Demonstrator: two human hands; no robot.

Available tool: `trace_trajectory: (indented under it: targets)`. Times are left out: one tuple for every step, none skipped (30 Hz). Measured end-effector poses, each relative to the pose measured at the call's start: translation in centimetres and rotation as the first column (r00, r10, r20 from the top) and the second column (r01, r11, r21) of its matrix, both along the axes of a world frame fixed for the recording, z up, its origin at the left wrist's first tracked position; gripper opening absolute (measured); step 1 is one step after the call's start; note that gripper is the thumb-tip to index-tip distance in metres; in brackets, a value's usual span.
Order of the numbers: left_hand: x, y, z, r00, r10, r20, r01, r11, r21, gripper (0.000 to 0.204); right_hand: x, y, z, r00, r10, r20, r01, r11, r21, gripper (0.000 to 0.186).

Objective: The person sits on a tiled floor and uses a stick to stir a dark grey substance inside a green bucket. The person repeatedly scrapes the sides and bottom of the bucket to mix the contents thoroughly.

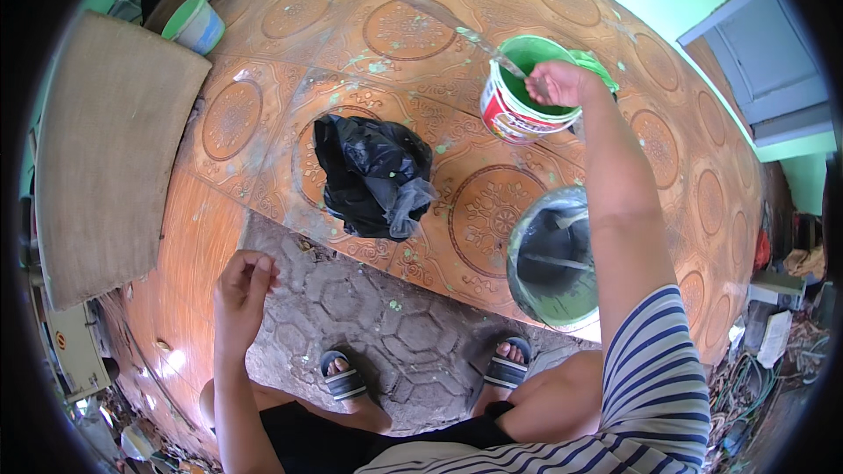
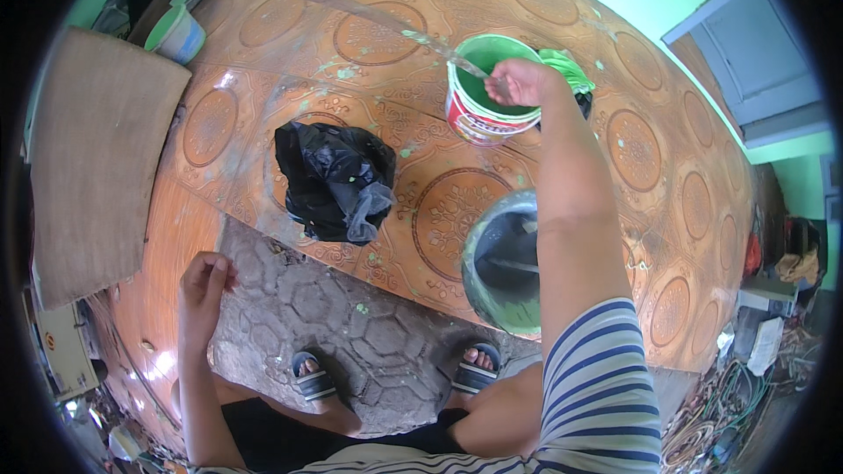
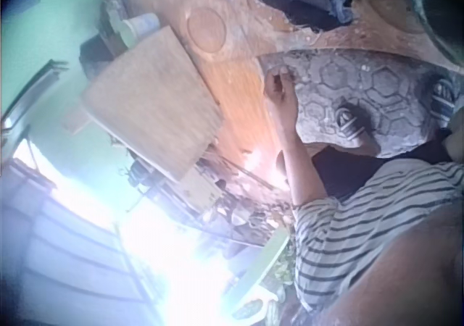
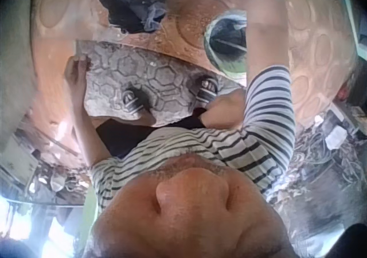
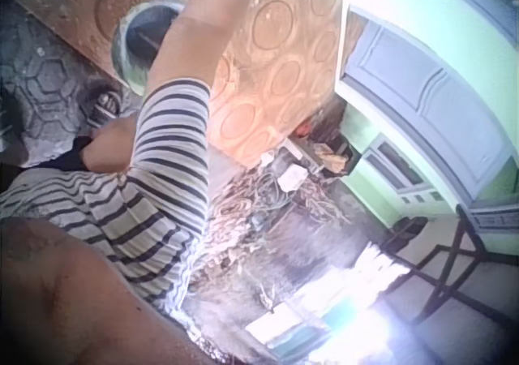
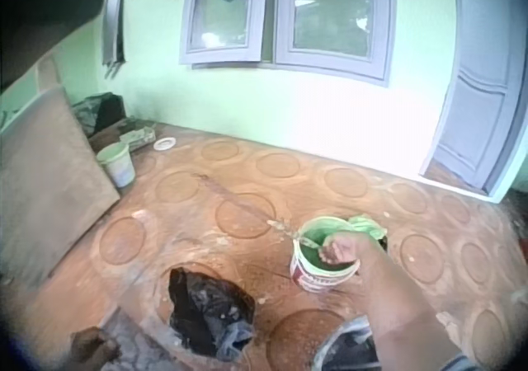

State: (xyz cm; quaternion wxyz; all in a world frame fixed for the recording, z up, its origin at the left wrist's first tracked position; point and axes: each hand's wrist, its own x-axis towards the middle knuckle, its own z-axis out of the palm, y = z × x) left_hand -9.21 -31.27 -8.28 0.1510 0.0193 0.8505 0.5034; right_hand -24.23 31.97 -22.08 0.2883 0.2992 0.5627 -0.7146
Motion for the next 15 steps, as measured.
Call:
trace_trajectory:
  targets:
    - [-0.5,0.7,-0.7,0.999,-0.038,-0.002,0.039,0.999,0.035,0.017,1.0,-0.2,1.0,0.996,-0.079,-0.043,0.077,0.996,-0.036,0.013]
    - [-1.1,1.6,-1.8,0.997,-0.079,-0.005,0.079,0.994,0.070,0.018,1.9,-0.2,2.1,0.985,-0.136,-0.106,0.125,0.987,-0.099,0.016]
    - [-1.7,2.7,-3.0,0.992,-0.124,0.003,0.123,0.987,0.107,0.018,3.0,0.4,2.8,0.979,-0.167,-0.113,0.138,0.964,-0.226,0.016]
    - [-2.0,4.3,-4.5,0.992,-0.102,0.067,0.090,0.981,0.173,0.020,4.1,1.1,3.2,0.973,-0.202,-0.114,0.151,0.924,-0.351,0.016]
    - [-2.3,6.1,-5.3,0.987,-0.081,0.139,0.050,0.975,0.219,0.023,5.2,1.0,3.4,0.953,-0.274,-0.132,0.206,0.900,-0.385,0.016]
    - [-1.8,9.3,-5.0,0.970,-0.067,0.233,-0.007,0.953,0.302,0.027,6.9,0.2,3.5,0.928,-0.348,-0.136,0.265,0.870,-0.415,0.017]
    - [-0.5,12.4,-4.5,0.946,-0.032,0.323,-0.091,0.929,0.359,0.032,8.2,-2.2,4.1,0.918,-0.384,-0.101,0.300,0.838,-0.456,0.017]
    - [0.2,14.8,-5.1,0.921,-0.149,0.361,-0.046,0.877,0.478,0.036,9.4,-4.3,6.0,0.905,-0.417,-0.081,0.330,0.810,-0.484,0.019]
    - [0.8,17.6,-5.9,0.886,-0.276,0.372,-0.006,0.796,0.605,0.041,11.0,-5.5,7.3,0.888,-0.454,-0.074,0.361,0.787,-0.499,0.022]
    - [1.9,20.6,-7.7,0.847,-0.375,0.375,-0.049,0.648,0.760,0.044,13.0,-6.3,7.6,0.900,-0.418,-0.120,0.308,0.807,-0.503,0.022]
    - [3.0,23.6,-9.4,0.809,-0.469,0.354,-0.109,0.472,0.875,0.046,14.9,-7.2,7.9,0.910,-0.378,-0.171,0.249,0.827,-0.504,0.022]
    - [4.4,27.0,-10.2,0.749,-0.487,0.449,-0.254,0.415,0.874,0.048,17.0,-8.2,8.3,0.916,-0.337,-0.217,0.192,0.845,-0.499,0.023]
    - [5.9,29.7,-10.7,0.683,-0.493,0.539,-0.398,0.367,0.841,0.050,18.9,-10.1,8.4,0.908,-0.377,-0.182,0.256,0.844,-0.472,0.022]
    - [7.4,32.6,-10.9,0.615,-0.501,0.609,-0.505,0.343,0.792,0.049,20.9,-11.7,8.9,0.894,-0.420,-0.153,0.322,0.843,-0.431,0.022]
    - [9.1,35.2,-11.0,0.532,-0.517,0.671,-0.603,0.325,0.729,0.049,23.1,-12.7,9.4,0.874,-0.470,-0.125,0.394,0.835,-0.385,0.022]
